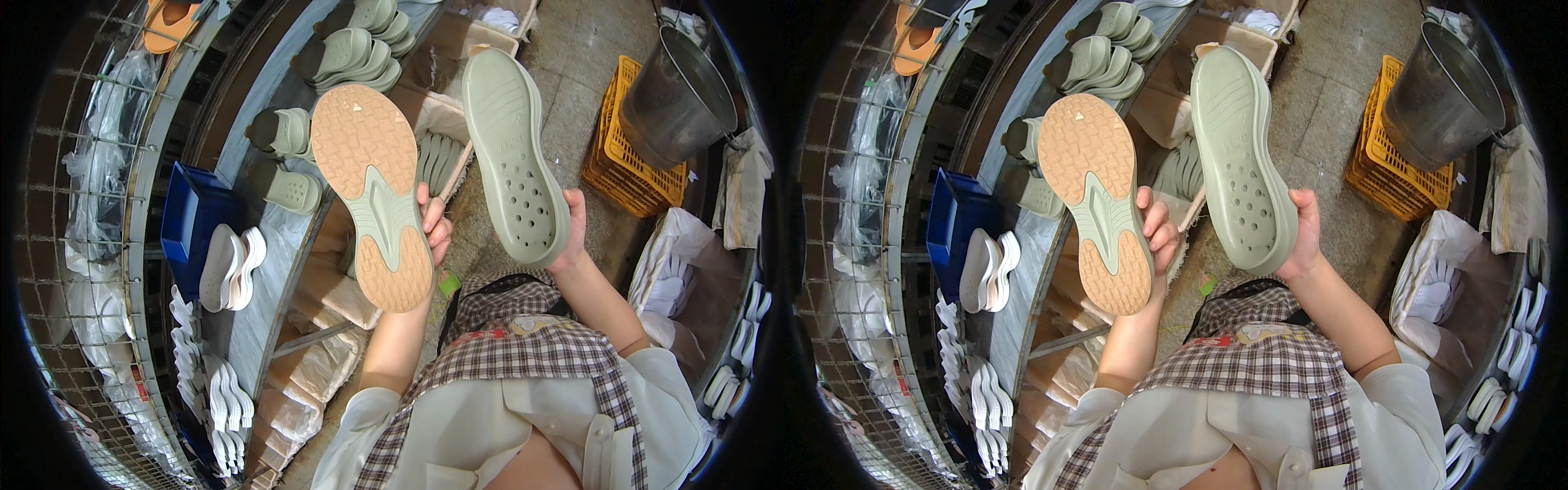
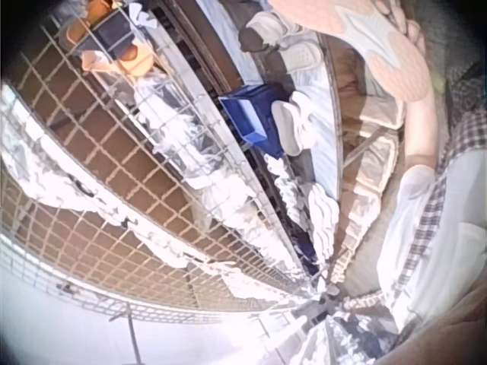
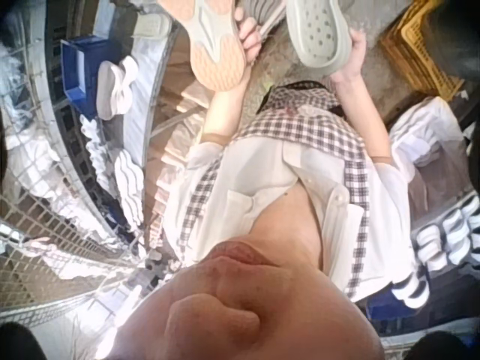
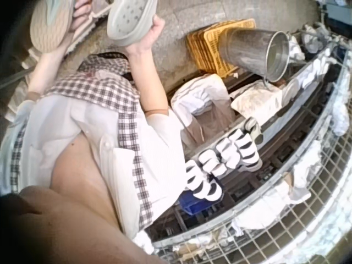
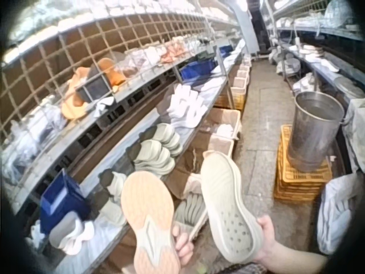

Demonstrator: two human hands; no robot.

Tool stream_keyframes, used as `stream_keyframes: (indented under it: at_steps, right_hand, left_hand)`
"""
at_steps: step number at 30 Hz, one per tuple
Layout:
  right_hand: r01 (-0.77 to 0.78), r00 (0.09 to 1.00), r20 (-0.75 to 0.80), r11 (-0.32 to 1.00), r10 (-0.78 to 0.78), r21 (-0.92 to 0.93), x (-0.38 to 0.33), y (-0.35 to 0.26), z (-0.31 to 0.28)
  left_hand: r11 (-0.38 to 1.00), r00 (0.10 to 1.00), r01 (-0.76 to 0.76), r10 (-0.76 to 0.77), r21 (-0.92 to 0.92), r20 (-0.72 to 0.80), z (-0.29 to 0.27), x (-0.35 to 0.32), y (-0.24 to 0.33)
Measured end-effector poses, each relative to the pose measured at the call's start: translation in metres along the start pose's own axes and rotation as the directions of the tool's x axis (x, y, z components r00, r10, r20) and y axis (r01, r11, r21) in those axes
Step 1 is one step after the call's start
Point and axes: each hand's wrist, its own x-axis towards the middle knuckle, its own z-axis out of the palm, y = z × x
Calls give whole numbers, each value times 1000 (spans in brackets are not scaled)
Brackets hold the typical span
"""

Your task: The person picks up white and green slippers from bins and shelves, inspects them by turning them over, and places them back in stacks. The person also moves a large white sack and adjusts a plastic bin while organizing footwear in a storage area.

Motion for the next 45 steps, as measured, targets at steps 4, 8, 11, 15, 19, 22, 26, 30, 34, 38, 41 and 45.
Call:
stream_keyframes:
  at_steps: [4, 8, 11, 15, 19, 22, 26, 30, 34, 38, 41, 45]
  right_hand:
    - [-55, 998, 28, 998, 54, 25, -1, 2, -2]
    - [-17, 993, 110, 994, 28, -105, -1, 5, 5]
    - [39, 997, 78, 900, -5, -434, 1, 18, 9]
    - [15, 992, 82, 544, 98, -839, 6, 47, 9]
    - [273, 934, 258, -28, 245, -962, 20, 65, 13]
    - [446, 832, 406, -21, 378, -895, 27, 86, 19]
    - [251, 894, 284, 139, 347, -958, 32, 95, 16]
    - [46, 960, 94, 184, 263, -982, 31, 95, -1]
    - [-35, 969, 12, 187, 245, -982, 28, 98, -15]
    - [-18, 969, 21, 156, 248, -988, 31, 105, -19]
    - [-16, 964, 25, 153, 264, -988, 34, 110, -19]
    - [-33, 962, 11, 155, 274, -987, 39, 116, -19]
  left_hand:
    - [999, 998, 34, -34, 11, 46, 6, 2, 3]
    - [997, 999, -12, 15, 82, -37, 14, 0, -2]
    - [866, 938, -156, 281, 476, -203, 8, -12, -15]
    - [839, 847, 404, -193, 365, -495, -17, -15, 7]
    - [916, 979, 120, -44, 384, -201, -16, -51, 25]
    - [957, 978, -124, 162, 263, -129, 1, -76, 53]
    - [945, 950, -303, 310, 121, -44, 15, -98, 100]
    - [996, 985, -64, 72, -58, 157, -5, -97, 150]
    - [993, 959, -2, 34, -114, 280, -26, -99, 165]
    - [990, 929, 58, -8, -126, 369, -31, -97, 173]
    - [992, 935, 40, 5, -118, 356, -27, -94, 177]
    - [976, 942, -194, 215, -103, 258, -19, -99, 171]
